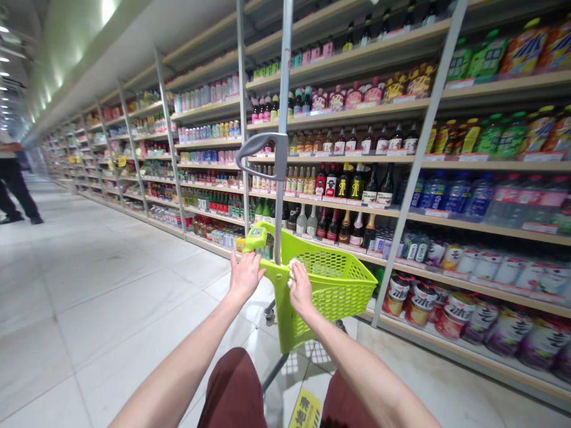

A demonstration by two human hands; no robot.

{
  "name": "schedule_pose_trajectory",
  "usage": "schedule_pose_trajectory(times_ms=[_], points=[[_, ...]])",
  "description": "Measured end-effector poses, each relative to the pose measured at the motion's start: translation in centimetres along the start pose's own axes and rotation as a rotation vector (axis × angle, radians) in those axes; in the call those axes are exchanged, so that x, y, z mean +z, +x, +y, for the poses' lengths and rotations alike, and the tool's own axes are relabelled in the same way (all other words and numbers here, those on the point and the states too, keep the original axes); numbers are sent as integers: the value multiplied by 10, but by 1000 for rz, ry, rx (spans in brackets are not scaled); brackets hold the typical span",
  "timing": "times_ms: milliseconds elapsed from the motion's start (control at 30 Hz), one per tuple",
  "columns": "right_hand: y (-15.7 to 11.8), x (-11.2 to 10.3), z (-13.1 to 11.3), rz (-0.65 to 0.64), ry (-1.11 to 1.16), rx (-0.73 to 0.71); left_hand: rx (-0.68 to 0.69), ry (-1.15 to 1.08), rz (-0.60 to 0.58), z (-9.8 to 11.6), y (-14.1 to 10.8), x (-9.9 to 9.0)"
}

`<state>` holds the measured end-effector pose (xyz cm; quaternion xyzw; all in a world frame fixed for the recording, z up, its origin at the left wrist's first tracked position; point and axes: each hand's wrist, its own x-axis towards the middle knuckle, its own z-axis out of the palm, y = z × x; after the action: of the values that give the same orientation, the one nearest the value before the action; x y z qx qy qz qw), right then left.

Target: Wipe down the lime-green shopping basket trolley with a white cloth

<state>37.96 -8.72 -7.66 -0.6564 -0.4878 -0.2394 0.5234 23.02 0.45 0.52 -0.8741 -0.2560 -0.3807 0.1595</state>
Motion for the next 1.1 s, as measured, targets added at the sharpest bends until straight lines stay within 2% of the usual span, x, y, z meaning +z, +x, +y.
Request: schedule_pose_trajectory(times_ms=[100, 200, 300, 367, 467, 600, 667, 733, 800, 900, 1100], points=[[0, 6, -15, -12, 27, -36, 7, -3, 11, 0, -3, -6], [-2, 3, -14, -41, 37, -54, 7, 8, 4, 1, -6, -13], [-3, -5, -10, -82, 17, -28, 2, 20, -20, 6, -7, -20], [6, -15, -15, -85, 11, -20, -8, 25, -35, 11, -7, -24], [45, -40, -44, -4, 68, -142, -14, 39, -48, 16, -5, -28], [133, -73, -100, 188, 92, -466, -13, 57, -65, 23, -3, -33], [168, -81, -115, 139, 23, -614, -19, 60, -69, 28, -4, -37], [184, -83, -115, 38, -51, -723, -19, 61, -60, 35, -7, -40], [179, -82, -106, -44, -100, -763, -14, 55, -43, 41, -10, -43], [144, -79, -86, -110, -123, -734, -6, 22, -31, 42, -12, -44], [58, -62, -50, -287, -123, -713, 52, -159, -149, 7, -4, -33]])
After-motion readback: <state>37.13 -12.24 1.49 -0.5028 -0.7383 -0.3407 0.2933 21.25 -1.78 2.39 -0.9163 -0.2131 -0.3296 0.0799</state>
